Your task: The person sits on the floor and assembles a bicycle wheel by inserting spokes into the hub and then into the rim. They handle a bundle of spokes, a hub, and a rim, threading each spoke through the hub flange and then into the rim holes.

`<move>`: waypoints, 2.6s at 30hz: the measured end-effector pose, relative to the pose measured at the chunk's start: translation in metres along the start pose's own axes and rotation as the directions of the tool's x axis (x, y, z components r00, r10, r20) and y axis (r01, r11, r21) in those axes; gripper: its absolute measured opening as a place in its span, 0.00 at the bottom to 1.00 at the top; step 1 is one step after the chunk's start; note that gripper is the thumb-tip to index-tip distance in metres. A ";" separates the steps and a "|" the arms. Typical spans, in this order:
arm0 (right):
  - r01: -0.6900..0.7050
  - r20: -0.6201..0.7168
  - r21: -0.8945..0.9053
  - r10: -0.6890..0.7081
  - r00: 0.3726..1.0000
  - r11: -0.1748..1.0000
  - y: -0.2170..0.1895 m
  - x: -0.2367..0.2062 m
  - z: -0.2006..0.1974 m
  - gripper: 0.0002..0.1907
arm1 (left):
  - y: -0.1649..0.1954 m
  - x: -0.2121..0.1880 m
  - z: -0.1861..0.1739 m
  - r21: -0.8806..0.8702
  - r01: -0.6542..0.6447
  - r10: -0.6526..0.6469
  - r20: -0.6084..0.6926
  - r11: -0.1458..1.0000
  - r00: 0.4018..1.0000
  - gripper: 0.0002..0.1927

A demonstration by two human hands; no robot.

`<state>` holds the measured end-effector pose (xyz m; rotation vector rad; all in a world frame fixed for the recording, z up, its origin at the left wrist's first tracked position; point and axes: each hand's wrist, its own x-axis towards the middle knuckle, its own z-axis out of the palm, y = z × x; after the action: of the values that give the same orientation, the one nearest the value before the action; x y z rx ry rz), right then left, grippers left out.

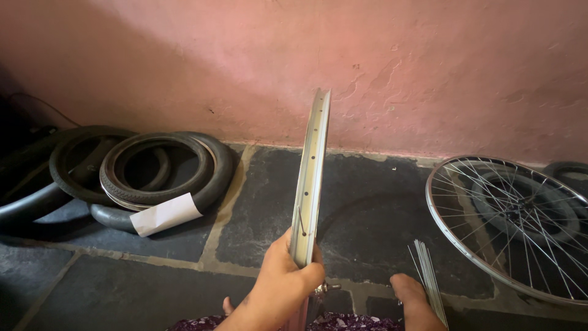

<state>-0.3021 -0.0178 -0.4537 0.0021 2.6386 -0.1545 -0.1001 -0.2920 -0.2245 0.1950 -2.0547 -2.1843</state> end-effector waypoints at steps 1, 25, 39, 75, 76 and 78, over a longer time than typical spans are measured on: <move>0.038 -0.042 -0.046 -0.040 0.998 0.998 -0.001 -0.001 -0.001 0.19 | 0.001 0.000 0.000 0.007 -0.003 0.003 0.000 1.000 1.000 0.06; 0.984 -0.960 0.119 -0.236 0.148 0.133 -0.141 -0.242 -0.128 0.06 | -0.010 -0.008 0.005 0.058 -0.145 0.149 -0.064 0.988 0.987 0.06; 0.922 -0.876 0.343 -0.415 0.245 -0.180 -0.182 -0.275 -0.151 0.07 | -0.014 -0.015 0.005 -0.017 -0.141 0.140 -0.017 0.990 0.990 0.07; 0.889 -0.867 0.433 -0.338 0.366 -0.150 -0.195 -0.281 -0.143 0.32 | -0.009 -0.020 0.008 -0.102 -0.220 0.225 0.035 0.970 0.974 0.17; 0.916 -0.885 0.382 -0.335 0.324 -0.123 -0.195 -0.279 -0.142 0.34 | -0.010 -0.019 0.009 -0.115 -0.232 0.238 0.038 0.966 0.970 0.18; 0.957 -0.910 0.281 -0.338 0.242 -0.071 -0.194 -0.275 -0.141 0.39 | -0.012 -0.019 0.008 -0.129 -0.222 0.227 0.030 0.966 0.973 0.23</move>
<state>-0.1336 -0.1880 -0.1787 -1.3303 2.2637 -2.3170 -0.0828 -0.2798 -0.2356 -0.0967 -1.8494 -2.1838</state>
